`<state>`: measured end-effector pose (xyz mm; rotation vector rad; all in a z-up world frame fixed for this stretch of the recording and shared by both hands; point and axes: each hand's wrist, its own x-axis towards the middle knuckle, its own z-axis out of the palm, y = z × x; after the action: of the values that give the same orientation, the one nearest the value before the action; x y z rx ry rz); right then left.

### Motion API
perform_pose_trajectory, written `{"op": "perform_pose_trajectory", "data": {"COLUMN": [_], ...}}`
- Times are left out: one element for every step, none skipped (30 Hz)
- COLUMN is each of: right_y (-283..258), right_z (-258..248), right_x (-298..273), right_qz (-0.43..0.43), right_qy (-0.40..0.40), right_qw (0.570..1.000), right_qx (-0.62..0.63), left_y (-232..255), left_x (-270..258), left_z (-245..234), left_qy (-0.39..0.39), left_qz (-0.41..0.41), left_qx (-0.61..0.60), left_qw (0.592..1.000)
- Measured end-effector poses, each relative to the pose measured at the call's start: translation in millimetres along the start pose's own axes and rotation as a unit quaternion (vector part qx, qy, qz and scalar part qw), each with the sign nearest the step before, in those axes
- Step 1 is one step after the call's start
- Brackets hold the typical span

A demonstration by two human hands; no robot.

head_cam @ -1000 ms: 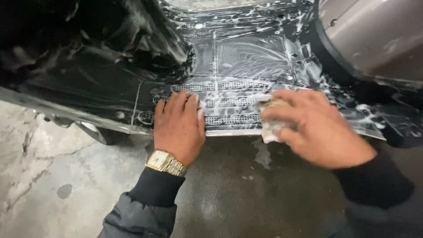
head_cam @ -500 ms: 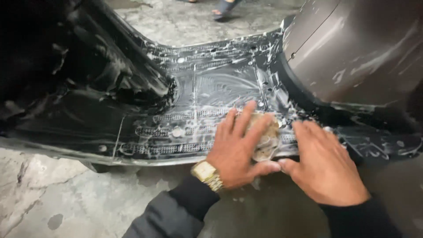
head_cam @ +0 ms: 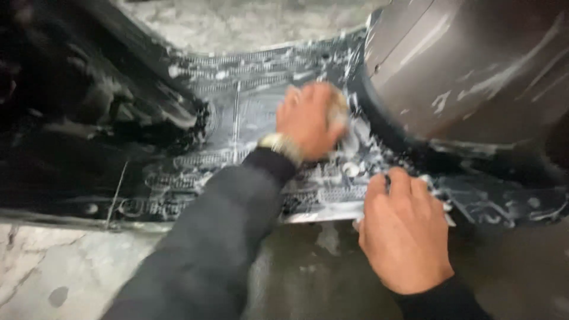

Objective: The person scrubs the soapy floorboard and side panels of a scooter using a sponge. They move from the textured footrest area to the curved bodywork, applying pressure to clean the surfaces.

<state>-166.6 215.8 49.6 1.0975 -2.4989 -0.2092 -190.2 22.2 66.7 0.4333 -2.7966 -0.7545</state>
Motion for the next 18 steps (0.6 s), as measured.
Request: {"op": "perform_pose_trajectory", "data": {"right_y": [-2,-1,2,2,2,1,0,1,1,-2,-5,0,4,4,3,4,4,2], "right_z": [1,2,4,2,0,-2,-3,-4,-6,-7,-7,-7,-4,0,3,1,0,-3], "right_x": [-3,-2,-1,-1,-2,1,5,4,3,1,0,3,2,1,0,3,6,3], "right_qz": [-0.003,-0.008,-0.013,-0.014,-0.005,0.008,0.01,0.001,-0.007,-0.008,-0.002,0.005,0.005,0.008,0.011,0.012,0.018,0.016], "right_qy": [-0.008,-0.029,-0.051,-0.055,-0.042,-0.022,-0.021,-0.016,-0.012,-0.015,-0.046,-0.069,-0.065,-0.04,-0.015,-0.011,-0.033,-0.063], "right_qw": [1.0,1.0,0.999,0.998,0.999,0.999,1.0,1.0,1.0,1.0,0.999,0.998,0.998,0.999,1.0,1.0,0.999,0.997], "right_qx": [0.004,0.004,0.005,0.004,-0.011,-0.021,-0.018,-0.011,-0.004,0.002,0.009,0.006,0.001,0.004,0.008,0.011,0.029,0.048], "left_y": [1,5,9,10,12,12,3,-4,-11,-8,-5,3,5,3,1,-8,-17,-28], "left_x": [-2,4,9,1,-7,-12,-3,3,7,4,2,7,-7,-24,-41,-38,-37,-44], "left_z": [7,13,18,18,17,12,8,7,7,11,14,19,19,17,16,8,0,-6], "left_qy": [-0.007,0.022,0.05,0.047,0.015,-0.014,-0.015,0.009,0.032,0.028,0.06,0.102,0.107,0.084,0.057,0.058,0.074,0.086], "left_qz": [-0.006,-0.033,-0.059,-0.062,0.005,0.075,0.076,0.056,0.037,0.034,-0.004,-0.035,-0.032,0.1,0.231,0.232,0.19,0.138], "left_qx": [-0.001,-0.009,-0.017,-0.019,-0.028,-0.031,-0.027,0.006,0.038,0.041,0.028,0.008,0.005,-0.03,-0.063,-0.058,-0.051,-0.047], "left_qw": [1.0,0.999,0.997,0.997,0.999,0.997,0.997,0.998,0.998,0.998,0.998,0.994,0.994,0.991,0.969,0.969,0.978,0.986]}}
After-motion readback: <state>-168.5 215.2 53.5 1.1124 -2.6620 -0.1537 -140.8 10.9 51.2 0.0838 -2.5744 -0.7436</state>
